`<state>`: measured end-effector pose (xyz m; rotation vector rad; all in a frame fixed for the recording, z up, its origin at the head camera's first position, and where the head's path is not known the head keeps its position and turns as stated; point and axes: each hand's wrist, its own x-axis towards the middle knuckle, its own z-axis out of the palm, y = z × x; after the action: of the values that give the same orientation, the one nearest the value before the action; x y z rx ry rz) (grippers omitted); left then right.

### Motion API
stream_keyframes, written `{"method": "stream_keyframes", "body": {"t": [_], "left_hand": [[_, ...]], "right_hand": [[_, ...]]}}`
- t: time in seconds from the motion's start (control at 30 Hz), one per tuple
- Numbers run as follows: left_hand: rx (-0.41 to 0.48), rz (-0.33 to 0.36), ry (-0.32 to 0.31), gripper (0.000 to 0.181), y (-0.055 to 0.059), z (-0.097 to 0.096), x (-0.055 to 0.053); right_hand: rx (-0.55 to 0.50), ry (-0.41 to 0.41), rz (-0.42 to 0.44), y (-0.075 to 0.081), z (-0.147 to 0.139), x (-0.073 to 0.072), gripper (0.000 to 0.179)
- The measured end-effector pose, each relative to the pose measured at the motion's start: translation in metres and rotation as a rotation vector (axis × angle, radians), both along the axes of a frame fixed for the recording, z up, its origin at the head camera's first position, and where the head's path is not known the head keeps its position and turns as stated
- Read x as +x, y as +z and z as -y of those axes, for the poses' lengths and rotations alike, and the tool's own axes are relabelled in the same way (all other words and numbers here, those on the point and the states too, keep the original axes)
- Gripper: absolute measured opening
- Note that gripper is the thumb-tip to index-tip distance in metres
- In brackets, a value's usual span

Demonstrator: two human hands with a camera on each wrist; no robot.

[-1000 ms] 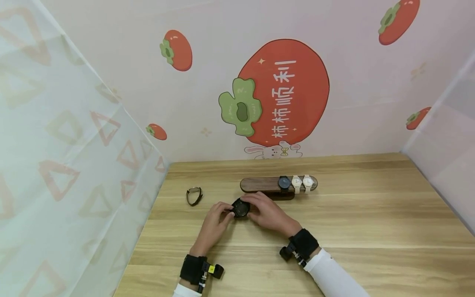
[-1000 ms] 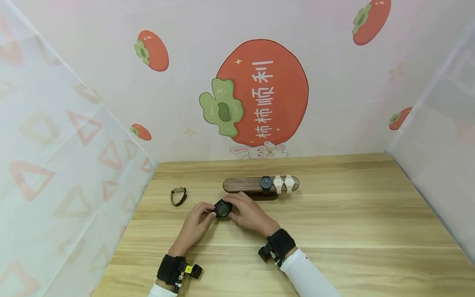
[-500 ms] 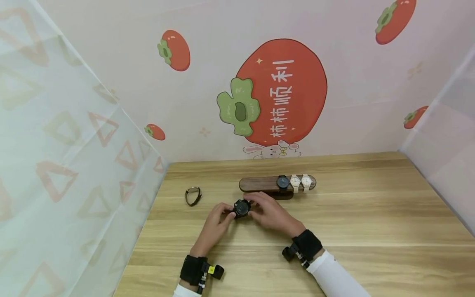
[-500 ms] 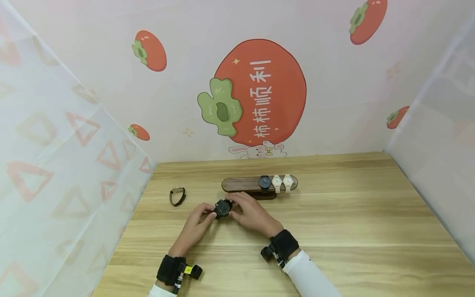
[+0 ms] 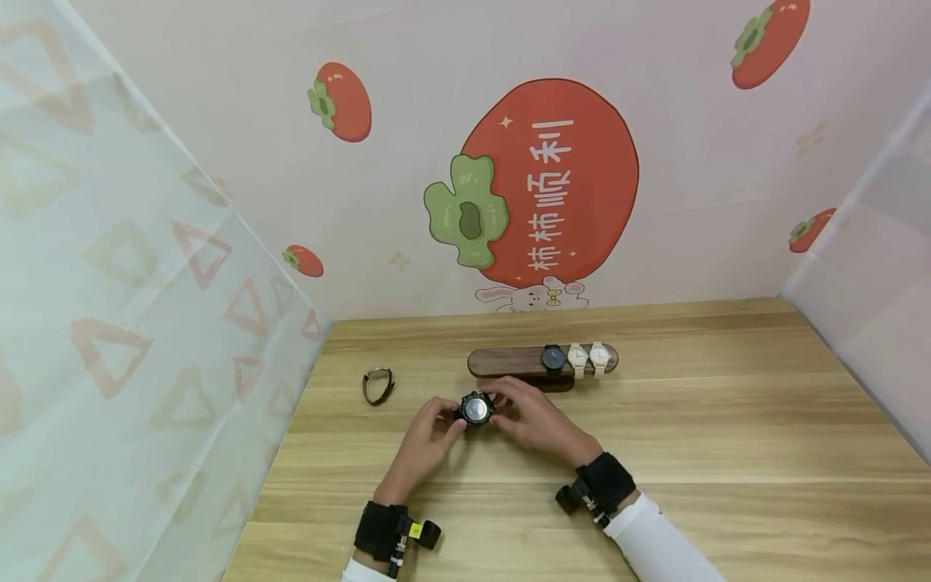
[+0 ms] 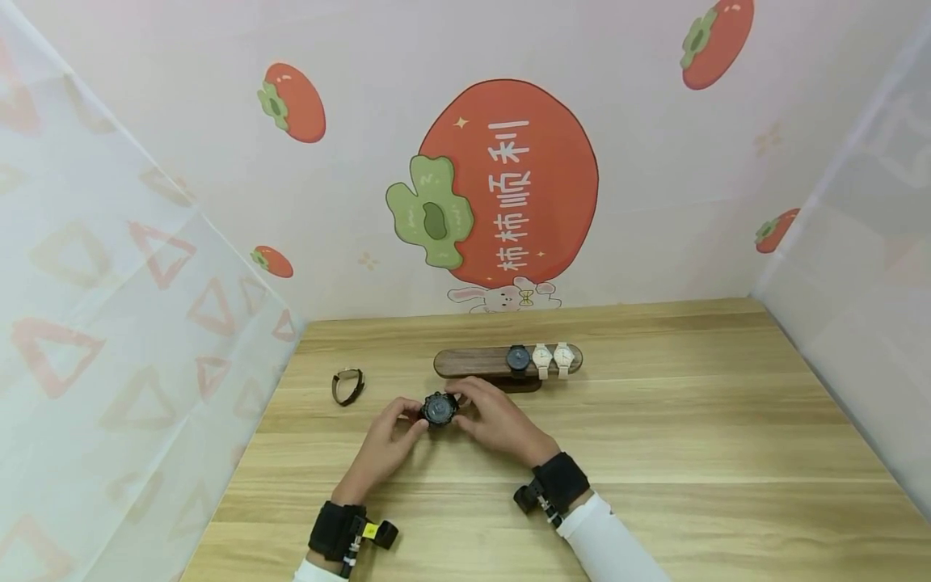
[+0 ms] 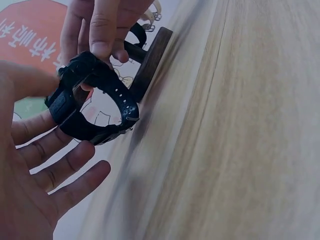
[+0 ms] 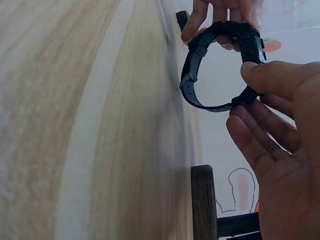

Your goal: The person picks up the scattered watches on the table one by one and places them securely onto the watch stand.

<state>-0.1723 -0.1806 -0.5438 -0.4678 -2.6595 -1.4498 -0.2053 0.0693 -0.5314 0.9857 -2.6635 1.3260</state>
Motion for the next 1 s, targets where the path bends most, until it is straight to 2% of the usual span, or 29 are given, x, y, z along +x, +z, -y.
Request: {"method": "stream_keyframes", "body": {"t": [0.13, 0.27, 0.4, 0.57, 0.83, 1.0], "left_hand": [[-0.029, -0.039, -0.024, 0.035, 0.0, -0.002, -0.001], [-0.03, -0.051, -0.032, 0.035, -0.001, -0.004, -0.002], [0.005, -0.028, -0.037, 0.038, -0.001, -0.006, -0.002], [0.063, -0.032, -0.059, 0.045, 0.0, -0.009, -0.003], [0.165, -0.127, -0.118, 0.027, -0.001, -0.016, -0.006], [0.189, -0.178, -0.125, 0.027, -0.003, -0.02, -0.008]], "right_hand": [[-0.021, -0.007, -0.006, -0.001, -0.002, 0.002, 0.052], [-0.022, -0.019, -0.023, -0.001, -0.005, 0.005, 0.05], [-0.027, -0.033, -0.048, 0.002, -0.01, 0.007, 0.044], [-0.045, -0.051, -0.032, 0.005, -0.018, 0.01, 0.034], [-0.098, -0.079, -0.017, 0.007, -0.027, 0.011, 0.024], [-0.129, -0.085, -0.024, 0.007, -0.03, 0.011, 0.022]]}}
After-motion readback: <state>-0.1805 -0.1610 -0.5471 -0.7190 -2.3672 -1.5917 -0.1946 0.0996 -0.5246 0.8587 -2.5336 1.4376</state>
